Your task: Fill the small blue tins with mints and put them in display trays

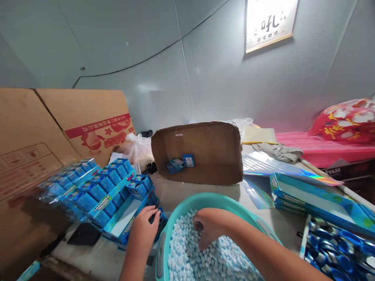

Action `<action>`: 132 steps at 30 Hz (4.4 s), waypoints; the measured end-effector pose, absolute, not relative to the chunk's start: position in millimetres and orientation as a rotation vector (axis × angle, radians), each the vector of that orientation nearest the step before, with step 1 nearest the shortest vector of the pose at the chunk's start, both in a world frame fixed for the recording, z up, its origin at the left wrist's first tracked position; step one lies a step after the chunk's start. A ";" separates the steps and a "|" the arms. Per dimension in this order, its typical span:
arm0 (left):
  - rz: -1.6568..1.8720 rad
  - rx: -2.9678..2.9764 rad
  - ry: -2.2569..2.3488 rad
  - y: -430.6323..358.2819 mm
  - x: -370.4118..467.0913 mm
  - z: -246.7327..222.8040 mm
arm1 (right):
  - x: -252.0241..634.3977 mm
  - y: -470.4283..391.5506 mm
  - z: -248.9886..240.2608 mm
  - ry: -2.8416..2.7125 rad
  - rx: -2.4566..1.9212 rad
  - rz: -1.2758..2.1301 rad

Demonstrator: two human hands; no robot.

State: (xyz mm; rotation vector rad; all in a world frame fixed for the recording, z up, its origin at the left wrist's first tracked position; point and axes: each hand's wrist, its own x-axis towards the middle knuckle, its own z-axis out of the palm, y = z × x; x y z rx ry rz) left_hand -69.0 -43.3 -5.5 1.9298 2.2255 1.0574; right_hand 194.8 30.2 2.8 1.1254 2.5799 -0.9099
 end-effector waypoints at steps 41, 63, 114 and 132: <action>0.391 1.946 1.479 -94.2 36.9 -1.9 | 199.4 37.0 4.0 2.576 1.178 -0.901; 0.824 2.175 1.451 -103.2 31.9 -7.4 | 199.8 35.9 12.9 2.488 1.212 -0.916; 0.381 2.547 1.353 -126.7 50.2 -40.3 | 210.7 42.2 -18.5 2.459 1.070 -1.054; 1.178 2.102 1.715 -109.3 -70.9 40.9 | 200.5 46.7 -20.4 2.486 1.210 -1.116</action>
